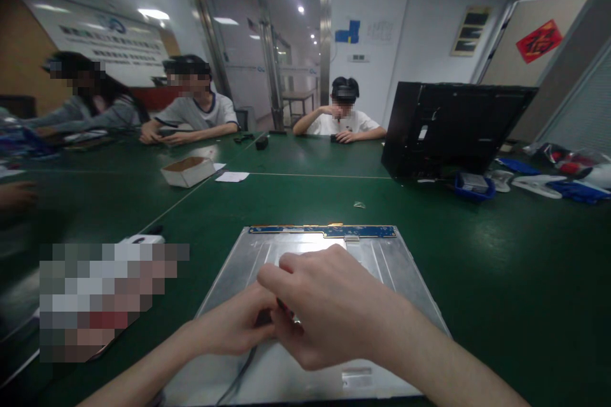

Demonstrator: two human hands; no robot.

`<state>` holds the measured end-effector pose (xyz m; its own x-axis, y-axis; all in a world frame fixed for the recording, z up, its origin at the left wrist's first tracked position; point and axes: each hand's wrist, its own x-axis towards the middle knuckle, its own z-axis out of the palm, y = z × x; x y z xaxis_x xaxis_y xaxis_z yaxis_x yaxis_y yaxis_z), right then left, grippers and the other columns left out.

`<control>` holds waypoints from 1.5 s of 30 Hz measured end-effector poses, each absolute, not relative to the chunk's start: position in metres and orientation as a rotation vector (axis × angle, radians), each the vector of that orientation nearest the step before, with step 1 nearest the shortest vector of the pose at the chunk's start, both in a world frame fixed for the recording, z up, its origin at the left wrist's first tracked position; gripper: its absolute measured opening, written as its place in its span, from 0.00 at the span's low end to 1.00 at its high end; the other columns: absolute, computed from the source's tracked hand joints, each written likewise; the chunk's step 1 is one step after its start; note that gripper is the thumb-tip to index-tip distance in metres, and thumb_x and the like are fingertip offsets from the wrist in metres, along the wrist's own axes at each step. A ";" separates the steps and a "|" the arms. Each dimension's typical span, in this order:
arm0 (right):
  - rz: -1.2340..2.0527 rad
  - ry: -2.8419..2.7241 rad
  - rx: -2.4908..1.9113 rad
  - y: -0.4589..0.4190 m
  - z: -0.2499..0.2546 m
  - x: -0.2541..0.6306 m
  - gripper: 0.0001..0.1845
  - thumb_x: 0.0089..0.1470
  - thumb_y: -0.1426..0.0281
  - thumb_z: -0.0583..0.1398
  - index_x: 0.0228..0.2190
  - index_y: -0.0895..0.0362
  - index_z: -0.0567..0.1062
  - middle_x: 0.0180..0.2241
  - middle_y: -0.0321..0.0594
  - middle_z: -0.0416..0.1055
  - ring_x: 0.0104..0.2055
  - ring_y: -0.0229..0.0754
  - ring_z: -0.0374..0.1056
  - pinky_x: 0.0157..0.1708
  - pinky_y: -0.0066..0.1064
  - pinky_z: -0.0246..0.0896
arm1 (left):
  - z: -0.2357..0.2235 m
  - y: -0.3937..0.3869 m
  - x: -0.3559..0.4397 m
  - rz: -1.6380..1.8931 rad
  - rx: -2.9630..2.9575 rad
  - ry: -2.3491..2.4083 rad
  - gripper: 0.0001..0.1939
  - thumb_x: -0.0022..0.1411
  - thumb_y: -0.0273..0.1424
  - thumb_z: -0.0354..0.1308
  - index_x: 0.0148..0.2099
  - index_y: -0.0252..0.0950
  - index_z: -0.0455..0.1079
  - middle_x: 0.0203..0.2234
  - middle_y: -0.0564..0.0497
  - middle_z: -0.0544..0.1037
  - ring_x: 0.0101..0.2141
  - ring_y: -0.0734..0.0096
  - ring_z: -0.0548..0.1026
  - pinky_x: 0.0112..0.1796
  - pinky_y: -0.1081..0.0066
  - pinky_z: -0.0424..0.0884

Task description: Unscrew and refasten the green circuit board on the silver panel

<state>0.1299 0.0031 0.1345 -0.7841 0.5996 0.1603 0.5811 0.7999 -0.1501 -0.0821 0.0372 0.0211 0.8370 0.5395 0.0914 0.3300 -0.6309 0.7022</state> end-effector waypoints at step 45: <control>0.126 -2.788 -0.934 0.002 0.135 0.127 0.03 0.57 0.69 0.54 0.35 0.55 0.65 0.30 0.35 0.71 0.25 0.35 0.60 0.21 0.29 0.40 | 0.019 0.037 -0.082 0.311 2.328 0.639 0.05 0.62 0.25 0.56 0.41 0.35 0.69 0.38 0.49 0.73 0.40 0.63 0.71 0.41 0.68 0.67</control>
